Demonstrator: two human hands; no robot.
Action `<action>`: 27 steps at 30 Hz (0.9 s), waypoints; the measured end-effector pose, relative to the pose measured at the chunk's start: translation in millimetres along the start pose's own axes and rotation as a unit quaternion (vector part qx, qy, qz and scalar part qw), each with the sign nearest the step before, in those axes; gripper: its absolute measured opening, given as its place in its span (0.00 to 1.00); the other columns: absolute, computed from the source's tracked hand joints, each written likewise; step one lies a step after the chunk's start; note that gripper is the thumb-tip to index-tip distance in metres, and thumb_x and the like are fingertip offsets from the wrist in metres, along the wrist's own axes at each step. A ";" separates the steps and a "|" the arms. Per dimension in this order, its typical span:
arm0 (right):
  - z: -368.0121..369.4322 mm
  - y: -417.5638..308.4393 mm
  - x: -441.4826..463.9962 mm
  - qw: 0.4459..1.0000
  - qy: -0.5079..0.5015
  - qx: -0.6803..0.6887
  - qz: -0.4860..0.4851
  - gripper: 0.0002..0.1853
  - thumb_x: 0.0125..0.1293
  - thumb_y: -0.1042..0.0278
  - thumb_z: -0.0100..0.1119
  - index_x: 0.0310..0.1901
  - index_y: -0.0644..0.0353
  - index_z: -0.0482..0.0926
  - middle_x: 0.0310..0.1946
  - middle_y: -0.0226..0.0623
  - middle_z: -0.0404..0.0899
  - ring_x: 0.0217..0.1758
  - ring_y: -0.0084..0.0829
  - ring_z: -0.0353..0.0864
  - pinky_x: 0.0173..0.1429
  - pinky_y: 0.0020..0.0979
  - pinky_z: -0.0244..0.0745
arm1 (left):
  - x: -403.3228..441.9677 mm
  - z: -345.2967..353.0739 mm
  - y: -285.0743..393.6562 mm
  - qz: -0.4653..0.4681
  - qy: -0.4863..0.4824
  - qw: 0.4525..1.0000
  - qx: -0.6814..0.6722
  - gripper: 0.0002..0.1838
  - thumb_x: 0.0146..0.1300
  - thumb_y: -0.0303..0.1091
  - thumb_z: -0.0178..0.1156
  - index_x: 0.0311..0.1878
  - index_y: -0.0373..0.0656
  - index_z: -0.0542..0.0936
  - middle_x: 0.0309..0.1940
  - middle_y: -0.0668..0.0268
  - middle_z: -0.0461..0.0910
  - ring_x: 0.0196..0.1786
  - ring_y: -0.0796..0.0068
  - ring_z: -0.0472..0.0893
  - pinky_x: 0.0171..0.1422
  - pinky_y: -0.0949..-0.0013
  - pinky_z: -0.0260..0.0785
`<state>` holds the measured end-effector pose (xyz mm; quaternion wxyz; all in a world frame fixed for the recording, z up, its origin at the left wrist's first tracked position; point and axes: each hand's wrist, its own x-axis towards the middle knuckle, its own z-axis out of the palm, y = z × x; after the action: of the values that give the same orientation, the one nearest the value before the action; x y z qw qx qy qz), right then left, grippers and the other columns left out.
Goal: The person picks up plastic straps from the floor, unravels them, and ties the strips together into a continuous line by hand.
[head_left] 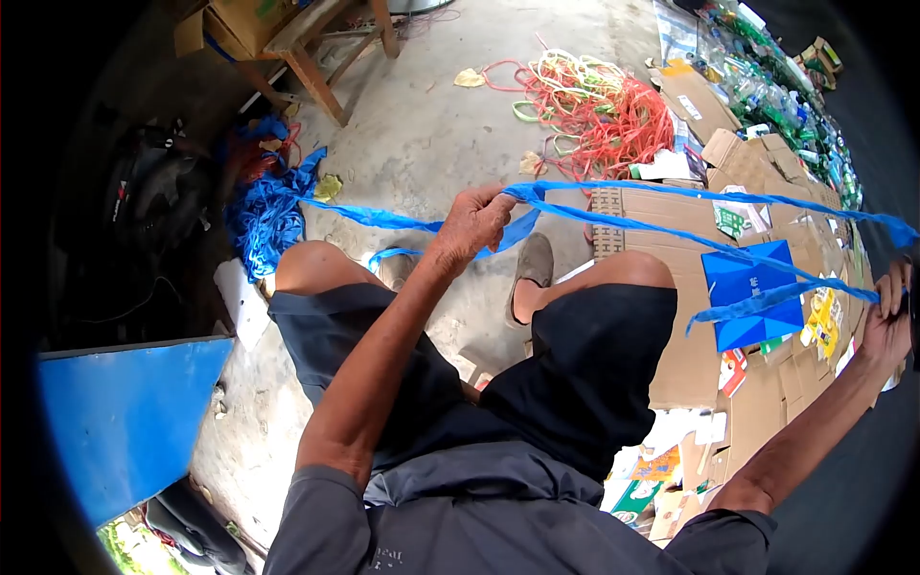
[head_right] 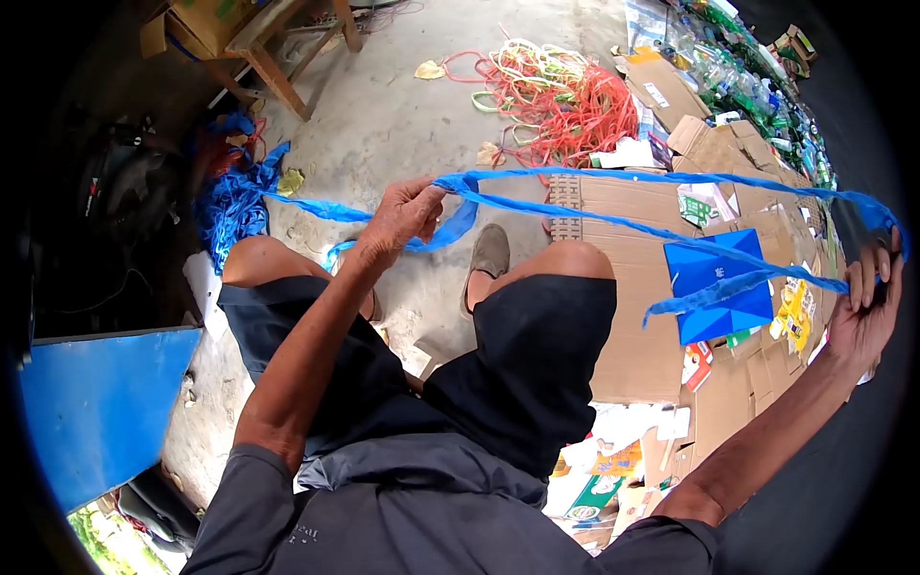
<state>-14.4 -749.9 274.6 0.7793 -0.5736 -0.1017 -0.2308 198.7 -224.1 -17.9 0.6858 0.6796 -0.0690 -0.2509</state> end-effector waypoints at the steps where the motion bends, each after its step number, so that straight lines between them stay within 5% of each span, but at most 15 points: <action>1: -5.6 -3.4 -2.8 1.000 0.017 -0.012 -0.005 0.19 0.85 0.68 0.46 0.69 0.71 0.70 0.34 0.34 0.64 0.23 0.19 0.54 0.25 0.20 0.53 | 2.6 2.1 -3.7 -0.006 -0.001 0.999 -0.034 0.14 0.78 0.40 0.56 0.50 0.40 0.85 0.21 0.75 0.70 0.20 0.83 0.69 0.23 0.74 0.63; 6: 54.6 4.2 -13.0 0.997 0.082 0.013 0.004 0.15 0.83 0.57 0.50 0.52 0.61 0.79 0.24 0.25 0.60 0.20 0.21 0.48 0.20 0.27 0.45 | 2.0 19.5 -6.2 -0.019 0.034 0.985 -0.169 0.14 0.79 0.43 0.56 0.48 0.43 0.83 0.21 0.72 0.72 0.19 0.82 0.70 0.22 0.73 0.65; 11: -167.0 -50.5 -40.1 0.990 -0.075 0.066 0.098 0.24 0.86 0.70 0.35 0.74 0.78 0.55 0.42 0.46 0.66 0.41 0.30 0.66 0.72 0.35 0.64 | 4.2 36.3 3.1 -0.018 0.022 0.972 -0.235 0.15 0.79 0.45 0.55 0.43 0.43 0.80 0.28 0.67 0.78 0.18 0.79 0.74 0.22 0.74 0.70; 13: -247.3 -72.1 -61.5 0.992 -0.016 0.084 0.095 0.23 0.86 0.72 0.34 0.74 0.79 0.57 0.57 0.54 0.71 0.60 0.38 0.72 0.80 0.41 0.59 | 7.1 43.6 4.8 -0.001 0.019 0.973 -0.231 0.16 0.79 0.45 0.54 0.44 0.42 0.81 0.32 0.66 0.80 0.19 0.79 0.76 0.23 0.73 0.71; 18: -234.5 -50.4 -58.2 0.982 0.178 -0.064 0.022 0.20 0.86 0.71 0.33 0.70 0.78 0.60 0.56 0.53 0.72 0.58 0.35 0.73 0.72 0.35 0.60 | 18.2 67.9 18.2 0.037 -0.026 0.971 -0.233 0.17 0.80 0.46 0.53 0.53 0.42 0.82 0.36 0.66 0.81 0.21 0.79 0.79 0.27 0.72 0.77; 27: -234.7 -66.7 -69.6 0.942 0.285 -0.179 0.001 0.16 0.86 0.71 0.32 0.62 0.76 0.65 0.53 0.52 0.74 0.54 0.30 0.75 0.59 0.26 0.61 | 15.0 86.7 55.9 0.045 -0.109 0.958 -0.261 0.15 0.81 0.47 0.48 0.52 0.44 0.73 0.28 0.63 0.79 0.21 0.72 0.83 0.27 0.68 0.82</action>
<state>-131.8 -969.5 226.2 0.6606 -0.6134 0.1683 -0.3988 187.9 -311.2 38.1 0.8382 0.4419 -0.1064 -0.3013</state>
